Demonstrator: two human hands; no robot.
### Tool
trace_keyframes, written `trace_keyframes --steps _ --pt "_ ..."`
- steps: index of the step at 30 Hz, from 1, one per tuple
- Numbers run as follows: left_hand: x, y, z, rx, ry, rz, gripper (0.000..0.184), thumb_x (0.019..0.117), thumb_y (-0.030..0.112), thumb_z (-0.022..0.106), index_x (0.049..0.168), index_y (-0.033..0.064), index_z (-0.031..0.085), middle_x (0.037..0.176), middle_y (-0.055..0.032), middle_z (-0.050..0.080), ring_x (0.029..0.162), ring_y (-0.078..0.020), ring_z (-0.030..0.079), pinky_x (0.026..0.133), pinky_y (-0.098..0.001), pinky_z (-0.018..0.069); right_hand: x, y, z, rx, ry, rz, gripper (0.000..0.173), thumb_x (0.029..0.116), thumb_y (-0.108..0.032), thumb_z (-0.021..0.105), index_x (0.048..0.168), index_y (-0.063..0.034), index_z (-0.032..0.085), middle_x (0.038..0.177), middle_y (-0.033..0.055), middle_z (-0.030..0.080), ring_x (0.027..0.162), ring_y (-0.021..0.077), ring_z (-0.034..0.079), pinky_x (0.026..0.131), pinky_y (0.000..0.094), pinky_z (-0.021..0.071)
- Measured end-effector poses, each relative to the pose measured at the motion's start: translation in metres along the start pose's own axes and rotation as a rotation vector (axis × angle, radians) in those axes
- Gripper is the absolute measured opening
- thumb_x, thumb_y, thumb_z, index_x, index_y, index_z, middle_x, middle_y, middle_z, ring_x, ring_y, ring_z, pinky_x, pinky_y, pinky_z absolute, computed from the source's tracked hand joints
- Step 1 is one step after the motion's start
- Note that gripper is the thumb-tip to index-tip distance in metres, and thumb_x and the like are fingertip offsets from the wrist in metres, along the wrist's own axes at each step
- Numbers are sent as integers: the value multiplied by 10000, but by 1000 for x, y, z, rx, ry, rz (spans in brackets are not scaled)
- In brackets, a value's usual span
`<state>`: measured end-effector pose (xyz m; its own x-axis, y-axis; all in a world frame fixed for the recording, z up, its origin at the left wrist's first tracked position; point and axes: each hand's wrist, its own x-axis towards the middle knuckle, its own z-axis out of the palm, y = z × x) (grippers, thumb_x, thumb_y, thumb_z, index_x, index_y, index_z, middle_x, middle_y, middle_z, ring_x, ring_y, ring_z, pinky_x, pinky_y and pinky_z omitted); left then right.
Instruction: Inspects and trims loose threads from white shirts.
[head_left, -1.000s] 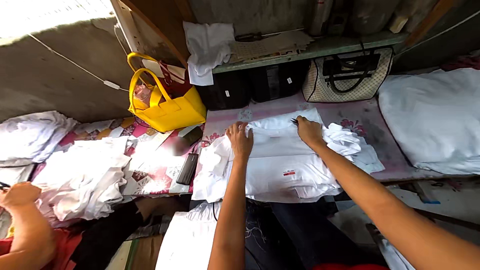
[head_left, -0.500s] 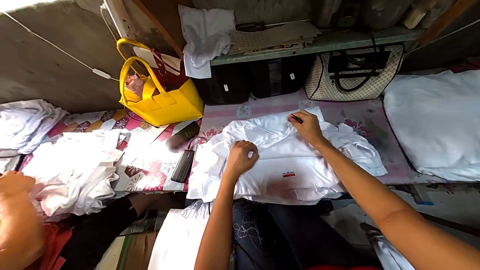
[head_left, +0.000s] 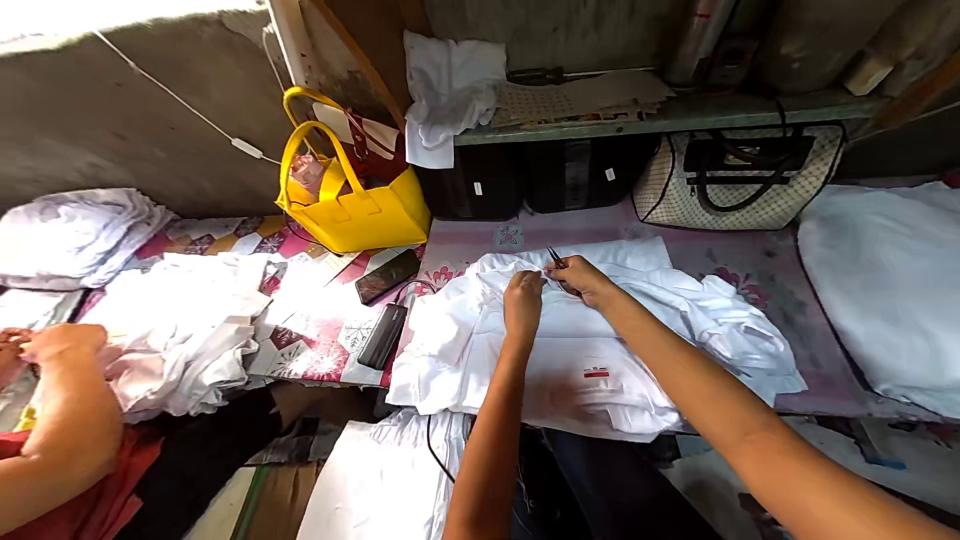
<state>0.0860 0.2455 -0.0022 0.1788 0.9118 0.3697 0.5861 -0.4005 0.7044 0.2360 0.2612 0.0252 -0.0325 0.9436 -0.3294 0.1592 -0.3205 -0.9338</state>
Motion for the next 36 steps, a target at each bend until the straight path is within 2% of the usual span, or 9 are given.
trace_keyframes --steps 5,9,11,15,20,25,28,31,36 --pt "-11 5 1 -77 175 28 132 899 -15 635 923 -92 739 968 -231 739 878 -294 740 843 -404 603 -11 -5 1 -1 48 -49 142 988 -99 648 1069 14 677 724 -23 529 522 24 374 493 202 329" --pt "-17 36 -13 -262 143 -302 180 971 89 663 1039 -52 754 1046 -196 736 959 -239 720 920 -393 567 -29 -17 7 -215 186 -206 150 955 -97 685 1033 19 740 1051 146 688 899 192 625 836 377 510" --pt "-16 40 -15 -435 110 -419 187 980 101 667 1063 -44 751 994 -152 748 918 -177 716 903 -361 566 -38 -17 12 -241 237 -243 123 943 -78 694 994 17 755 1023 159 711 939 226 655 888 420 514" --pt "-15 38 -13 -690 124 -557 100 949 -7 672 991 -79 725 862 -126 744 795 -124 708 819 -309 582 -45 -10 16 -180 237 -186 109 962 -88 686 983 -2 750 813 79 673 683 113 560 683 318 482" --pt "-27 33 -9 -787 163 -576 65 951 -26 650 945 -88 670 800 -89 717 757 -104 694 797 -294 588 -44 4 14 57 146 -153 107 985 -70 652 1011 12 716 704 -2 582 548 26 445 543 204 402" --pt "-32 28 -8 -890 178 -564 57 964 -44 612 941 -83 648 804 -86 713 776 -110 703 815 -289 593 -45 3 14 3 153 -141 164 1022 -141 624 1024 5 701 728 8 582 567 42 453 544 222 396" --pt "-32 25 -7 -990 224 -560 56 958 -70 594 928 -83 639 821 -94 709 794 -131 708 831 -301 601 -58 -17 3 -187 112 -138 476 1133 -350 339 1181 29 623 950 134 638 807 201 581 758 398 493" --pt "-35 23 -5 -1041 252 -562 61 941 -99 574 931 -89 633 837 -99 698 797 -140 709 826 -306 610 -79 -43 -7 -268 -27 -69 532 1144 -353 249 1071 -21 658 749 9 544 637 87 482 612 270 412" --pt "-37 22 -4 -1033 255 -536 79 927 -100 584 881 -65 638 795 -76 692 765 -120 695 800 -294 602 -74 -49 -9 -427 -328 67 436 1141 -275 315 1011 -27 650 685 -42 502 553 32 413 553 216 359"
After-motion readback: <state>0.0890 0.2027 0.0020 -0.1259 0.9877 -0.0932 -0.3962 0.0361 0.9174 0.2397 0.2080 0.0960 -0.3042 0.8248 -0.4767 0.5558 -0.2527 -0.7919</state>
